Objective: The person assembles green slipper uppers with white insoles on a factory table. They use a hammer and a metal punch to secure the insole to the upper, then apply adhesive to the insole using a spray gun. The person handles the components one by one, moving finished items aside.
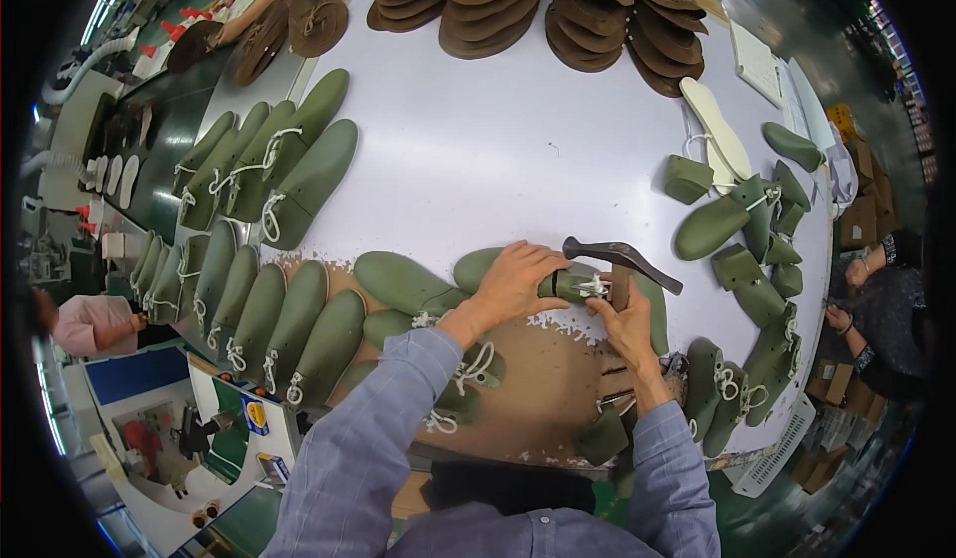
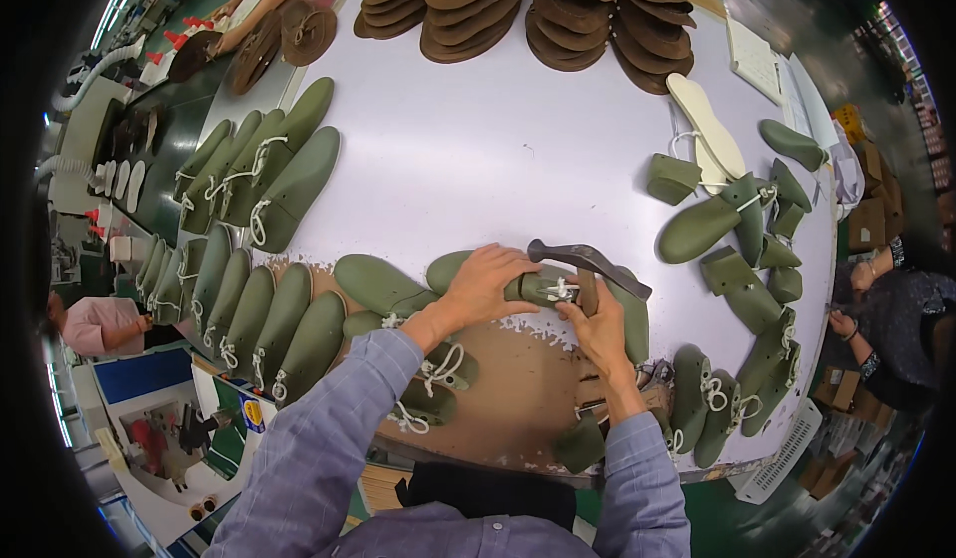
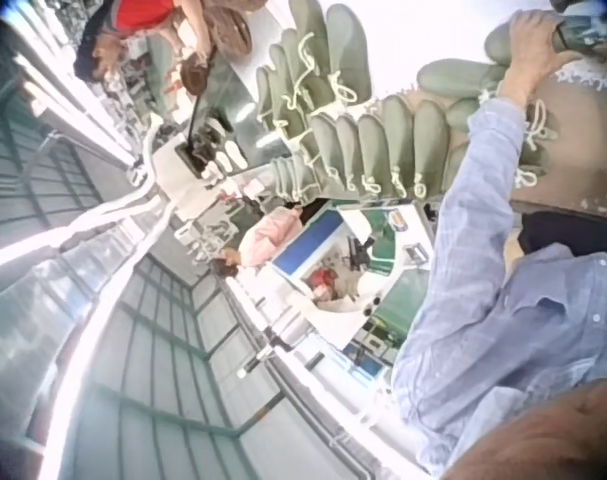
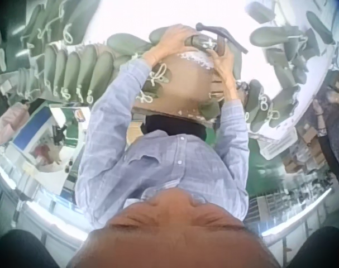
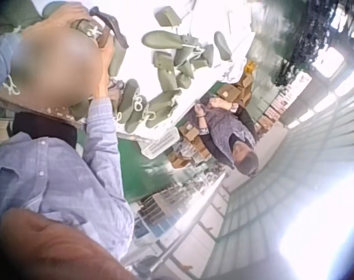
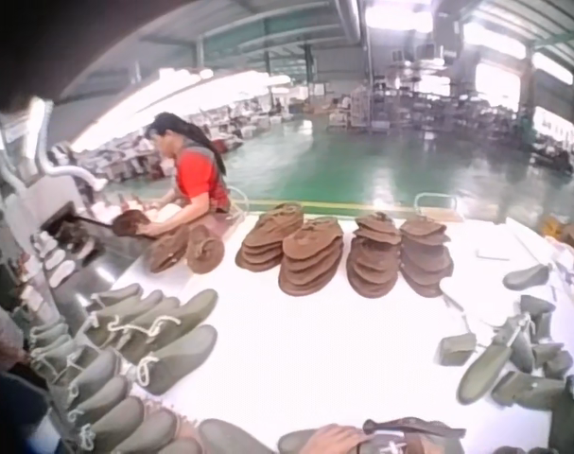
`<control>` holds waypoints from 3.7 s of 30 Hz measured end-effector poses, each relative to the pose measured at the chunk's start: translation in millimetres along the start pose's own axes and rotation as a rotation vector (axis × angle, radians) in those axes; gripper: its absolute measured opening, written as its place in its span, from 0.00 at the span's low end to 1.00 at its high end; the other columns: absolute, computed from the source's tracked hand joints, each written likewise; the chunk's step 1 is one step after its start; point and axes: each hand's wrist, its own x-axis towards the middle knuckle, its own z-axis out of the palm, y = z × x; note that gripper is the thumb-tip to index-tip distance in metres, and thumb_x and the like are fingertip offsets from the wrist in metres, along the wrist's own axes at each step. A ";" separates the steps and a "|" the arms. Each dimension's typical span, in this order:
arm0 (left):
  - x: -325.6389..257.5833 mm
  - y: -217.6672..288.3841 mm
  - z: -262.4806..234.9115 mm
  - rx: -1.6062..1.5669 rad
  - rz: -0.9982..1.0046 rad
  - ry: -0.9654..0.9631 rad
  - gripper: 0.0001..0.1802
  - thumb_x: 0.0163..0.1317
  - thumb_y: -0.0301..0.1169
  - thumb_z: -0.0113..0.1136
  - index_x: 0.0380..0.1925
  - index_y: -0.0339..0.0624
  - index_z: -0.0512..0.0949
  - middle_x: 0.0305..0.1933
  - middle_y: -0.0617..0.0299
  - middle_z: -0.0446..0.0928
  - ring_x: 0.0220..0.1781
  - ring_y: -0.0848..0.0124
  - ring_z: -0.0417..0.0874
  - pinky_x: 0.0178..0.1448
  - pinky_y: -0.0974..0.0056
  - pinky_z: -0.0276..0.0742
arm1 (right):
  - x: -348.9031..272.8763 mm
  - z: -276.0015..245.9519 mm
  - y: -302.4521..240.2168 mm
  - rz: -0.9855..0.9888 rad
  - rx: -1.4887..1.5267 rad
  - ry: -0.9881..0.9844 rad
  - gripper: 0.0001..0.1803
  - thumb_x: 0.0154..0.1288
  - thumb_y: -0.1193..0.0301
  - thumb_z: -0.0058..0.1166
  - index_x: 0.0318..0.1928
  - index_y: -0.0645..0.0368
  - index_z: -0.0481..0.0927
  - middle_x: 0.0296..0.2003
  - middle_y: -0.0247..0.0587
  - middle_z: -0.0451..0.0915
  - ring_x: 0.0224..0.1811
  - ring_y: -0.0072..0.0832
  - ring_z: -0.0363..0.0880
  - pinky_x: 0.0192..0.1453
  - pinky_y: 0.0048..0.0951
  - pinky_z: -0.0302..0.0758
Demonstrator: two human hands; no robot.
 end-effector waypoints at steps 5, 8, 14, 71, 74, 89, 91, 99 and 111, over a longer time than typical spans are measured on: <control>-4.0 -0.4 2.3 0.094 -0.014 0.064 0.33 0.53 0.47 0.79 0.57 0.50 0.80 0.56 0.59 0.82 0.63 0.56 0.79 0.72 0.48 0.69 | 7.9 1.8 -14.3 -0.029 -0.134 -0.039 0.20 0.63 0.78 0.71 0.54 0.65 0.81 0.29 0.42 0.82 0.31 0.28 0.82 0.40 0.32 0.79; 1.0 -0.9 1.4 0.085 -0.030 -0.006 0.32 0.53 0.46 0.79 0.56 0.51 0.80 0.57 0.60 0.81 0.63 0.56 0.79 0.73 0.46 0.68 | 7.6 1.1 -3.2 -0.082 -0.174 -0.018 0.20 0.64 0.78 0.70 0.55 0.64 0.81 0.30 0.39 0.83 0.31 0.26 0.83 0.40 0.30 0.79; 2.6 -0.3 0.1 0.008 -0.017 0.000 0.30 0.54 0.44 0.79 0.55 0.50 0.79 0.56 0.60 0.81 0.61 0.56 0.80 0.74 0.45 0.68 | -35.7 -15.8 -40.2 -0.132 -0.265 0.292 0.14 0.71 0.70 0.65 0.51 0.64 0.80 0.30 0.38 0.82 0.30 0.27 0.81 0.36 0.30 0.78; -20.8 197.7 96.4 -0.546 -0.423 -0.522 0.34 0.65 0.44 0.70 0.65 0.36 0.75 0.49 0.44 0.86 0.50 0.52 0.88 0.59 0.57 0.81 | -268.6 -19.5 51.6 0.216 -0.858 0.319 0.42 0.56 0.59 0.75 0.70 0.52 0.73 0.66 0.58 0.69 0.59 0.55 0.74 0.63 0.50 0.74; 2.9 221.5 112.3 -0.628 -0.165 -0.292 0.30 0.72 0.43 0.62 0.66 0.34 0.73 0.50 0.43 0.85 0.50 0.47 0.88 0.58 0.56 0.81 | -263.2 -9.0 51.8 0.306 -0.892 0.253 0.49 0.51 0.55 0.78 0.73 0.49 0.69 0.66 0.58 0.67 0.58 0.58 0.72 0.60 0.54 0.76; -118.1 118.9 67.4 0.274 -0.087 -0.675 0.26 0.65 0.43 0.65 0.59 0.44 0.75 0.49 0.50 0.84 0.53 0.50 0.85 0.52 0.47 0.82 | -223.7 -14.0 17.5 0.063 -0.808 -0.167 0.37 0.45 0.54 0.78 0.56 0.47 0.78 0.55 0.51 0.73 0.61 0.50 0.74 0.64 0.53 0.72; -117.3 158.5 45.8 0.239 -0.233 -0.776 0.29 0.65 0.44 0.66 0.62 0.43 0.73 0.46 0.49 0.85 0.46 0.49 0.87 0.44 0.48 0.83 | -219.8 -29.5 9.3 0.077 -0.271 -0.188 0.35 0.46 0.57 0.77 0.55 0.49 0.77 0.56 0.52 0.73 0.60 0.49 0.75 0.65 0.48 0.74; -121.9 175.1 54.7 -0.308 -0.254 -0.190 0.51 0.54 0.28 0.73 0.78 0.48 0.57 0.57 0.40 0.81 0.57 0.39 0.83 0.58 0.44 0.80 | -205.7 -38.6 -30.3 0.116 0.862 -0.193 0.44 0.57 0.54 0.52 0.72 0.64 0.66 0.66 0.46 0.73 0.67 0.35 0.75 0.72 0.32 0.72; -95.6 183.5 67.4 -0.278 -0.195 -0.437 0.56 0.54 0.27 0.72 0.80 0.44 0.51 0.71 0.38 0.71 0.62 0.39 0.81 0.60 0.45 0.81 | -197.4 -66.2 -15.0 0.224 0.034 0.142 0.23 0.68 0.66 0.69 0.58 0.67 0.83 0.48 0.44 0.89 0.51 0.29 0.86 0.54 0.31 0.82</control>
